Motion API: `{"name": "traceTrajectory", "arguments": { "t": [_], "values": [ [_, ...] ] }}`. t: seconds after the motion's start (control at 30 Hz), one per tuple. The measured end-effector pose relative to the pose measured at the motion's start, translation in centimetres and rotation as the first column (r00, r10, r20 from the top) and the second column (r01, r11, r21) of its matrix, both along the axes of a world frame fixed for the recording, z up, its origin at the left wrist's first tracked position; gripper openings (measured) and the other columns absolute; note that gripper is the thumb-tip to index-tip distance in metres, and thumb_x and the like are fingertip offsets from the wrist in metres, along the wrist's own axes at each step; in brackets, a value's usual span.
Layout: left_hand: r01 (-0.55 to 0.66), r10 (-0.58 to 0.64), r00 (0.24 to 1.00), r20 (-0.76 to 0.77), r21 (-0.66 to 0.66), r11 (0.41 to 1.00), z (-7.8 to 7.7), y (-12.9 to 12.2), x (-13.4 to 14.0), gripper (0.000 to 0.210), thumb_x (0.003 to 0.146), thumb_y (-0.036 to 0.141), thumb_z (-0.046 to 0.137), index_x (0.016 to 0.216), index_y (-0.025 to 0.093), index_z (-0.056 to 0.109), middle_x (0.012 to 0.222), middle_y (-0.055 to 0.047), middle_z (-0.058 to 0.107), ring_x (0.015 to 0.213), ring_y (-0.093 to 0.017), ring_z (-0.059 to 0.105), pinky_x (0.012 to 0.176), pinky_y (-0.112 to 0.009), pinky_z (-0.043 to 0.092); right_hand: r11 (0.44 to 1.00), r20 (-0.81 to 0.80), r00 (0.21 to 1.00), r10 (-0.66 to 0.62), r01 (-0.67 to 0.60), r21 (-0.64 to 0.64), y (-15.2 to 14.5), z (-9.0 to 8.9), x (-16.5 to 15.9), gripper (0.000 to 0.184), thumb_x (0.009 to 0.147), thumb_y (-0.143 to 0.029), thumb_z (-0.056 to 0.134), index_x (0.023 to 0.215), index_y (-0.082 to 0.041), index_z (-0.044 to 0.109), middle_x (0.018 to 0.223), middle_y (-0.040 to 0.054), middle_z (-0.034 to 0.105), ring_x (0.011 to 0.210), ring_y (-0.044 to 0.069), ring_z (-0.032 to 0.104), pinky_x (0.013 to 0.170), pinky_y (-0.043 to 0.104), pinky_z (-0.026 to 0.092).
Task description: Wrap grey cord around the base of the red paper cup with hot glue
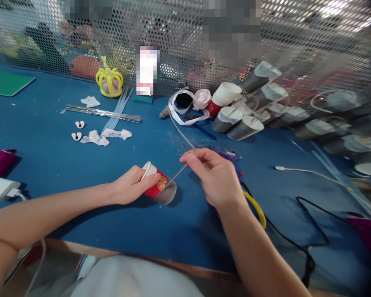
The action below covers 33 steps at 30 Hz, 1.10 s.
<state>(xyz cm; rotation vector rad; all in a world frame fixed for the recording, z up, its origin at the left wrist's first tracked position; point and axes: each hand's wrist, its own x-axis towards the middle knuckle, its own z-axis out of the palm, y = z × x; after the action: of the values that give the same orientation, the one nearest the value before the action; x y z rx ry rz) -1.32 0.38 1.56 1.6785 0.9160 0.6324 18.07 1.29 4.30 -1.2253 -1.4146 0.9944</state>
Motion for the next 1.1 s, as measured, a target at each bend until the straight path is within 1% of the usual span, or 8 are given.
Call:
{"name": "traceTrajectory", "arguments": {
  "t": [0.07,0.13,0.2,0.27,0.47,0.63,0.83,1.1],
  "values": [
    [-0.011,0.016,0.999,0.032,-0.132,0.991,0.1,0.0,0.1,0.044,0.086,0.046,0.033,0.053,0.017,0.035,0.051,0.005,0.032,0.050,-0.007,0.027,0.046,-0.020,0.024,0.999,0.029,0.999,-0.035,0.034,0.033,0.0,0.1,0.4,0.014,0.076,-0.035,0.064,0.069,-0.022,0.063,0.069,-0.0014,0.067,0.066,0.011,0.057,0.063,0.024,0.045],
    [-0.024,0.033,0.999,0.040,-0.219,0.975,0.0,0.1,0.3,0.044,0.084,0.048,0.035,0.054,0.016,0.038,0.053,0.005,0.035,0.050,-0.008,0.028,0.046,-0.020,0.025,0.997,0.063,0.997,-0.053,0.050,0.056,0.0,0.4,0.5,0.014,0.076,-0.035,0.064,0.069,-0.022,0.062,0.068,-0.0012,0.067,0.065,0.012,0.057,0.063,0.025,0.045],
    [-0.034,0.042,0.999,0.023,-0.263,0.964,0.0,0.1,0.4,0.044,0.083,0.050,0.036,0.057,0.015,0.042,0.054,0.004,0.038,0.051,-0.008,0.031,0.047,-0.020,0.027,0.996,0.116,0.991,-0.073,0.065,0.065,0.0,0.6,0.5,0.015,0.076,-0.035,0.063,0.068,-0.022,0.061,0.068,-0.0005,0.067,0.064,0.012,0.057,0.062,0.026,0.046],
    [-0.025,0.031,0.999,0.019,-0.262,0.965,-0.1,-0.1,0.4,0.043,0.083,0.050,0.037,0.059,0.015,0.043,0.054,0.004,0.039,0.051,-0.008,0.032,0.047,-0.020,0.028,0.995,0.179,0.980,-0.087,0.076,0.066,0.0,0.7,0.4,0.016,0.077,-0.036,0.061,0.069,-0.022,0.061,0.069,0.0004,0.066,0.063,0.013,0.057,0.061,0.026,0.045],
    [0.079,-0.074,0.996,0.054,-0.079,0.994,-0.1,-0.6,0.1,0.045,0.088,0.044,0.036,0.052,0.017,0.032,0.050,0.005,0.030,0.048,-0.006,0.026,0.043,-0.019,0.023,0.998,0.270,0.961,-0.064,0.055,0.039,0.5,0.0,0.1,0.020,0.079,-0.036,0.056,0.067,-0.020,0.058,0.068,0.0014,0.065,0.062,0.013,0.055,0.061,0.027,0.043],
    [0.162,-0.166,0.983,0.082,0.055,0.985,0.1,-0.9,-0.1,0.043,0.092,0.037,0.032,0.054,0.016,0.034,0.050,0.005,0.033,0.046,-0.006,0.029,0.042,-0.019,0.025,1.000,0.287,0.958,-0.018,0.016,0.009,0.5,-0.5,-0.1,0.022,0.080,-0.037,0.056,0.067,-0.019,0.058,0.065,0.0010,0.063,0.058,0.012,0.052,0.057,0.027,0.040],
    [0.187,-0.205,0.969,0.138,0.132,0.973,0.4,-1.0,-0.2,0.038,0.092,0.029,0.033,0.056,0.016,0.035,0.051,0.005,0.035,0.046,-0.006,0.030,0.043,-0.018,0.027,0.999,0.311,0.950,0.037,-0.023,-0.047,0.4,-0.8,-0.4,0.022,0.081,-0.036,0.054,0.067,-0.018,0.058,0.061,-0.0010,0.059,0.053,0.010,0.046,0.052,0.025,0.035],
    [0.196,-0.245,0.945,0.215,0.223,0.955,0.2,-0.9,-0.3,0.036,0.093,0.026,0.034,0.058,0.016,0.036,0.051,0.004,0.037,0.045,-0.006,0.031,0.042,-0.019,0.027,0.993,0.339,0.937,0.087,-0.056,-0.101,0.3,-1.2,-0.6,0.025,0.081,-0.037,0.054,0.065,-0.018,0.057,0.056,-0.0021,0.053,0.050,0.010,0.040,0.049,0.025,0.032]
  ]
}}
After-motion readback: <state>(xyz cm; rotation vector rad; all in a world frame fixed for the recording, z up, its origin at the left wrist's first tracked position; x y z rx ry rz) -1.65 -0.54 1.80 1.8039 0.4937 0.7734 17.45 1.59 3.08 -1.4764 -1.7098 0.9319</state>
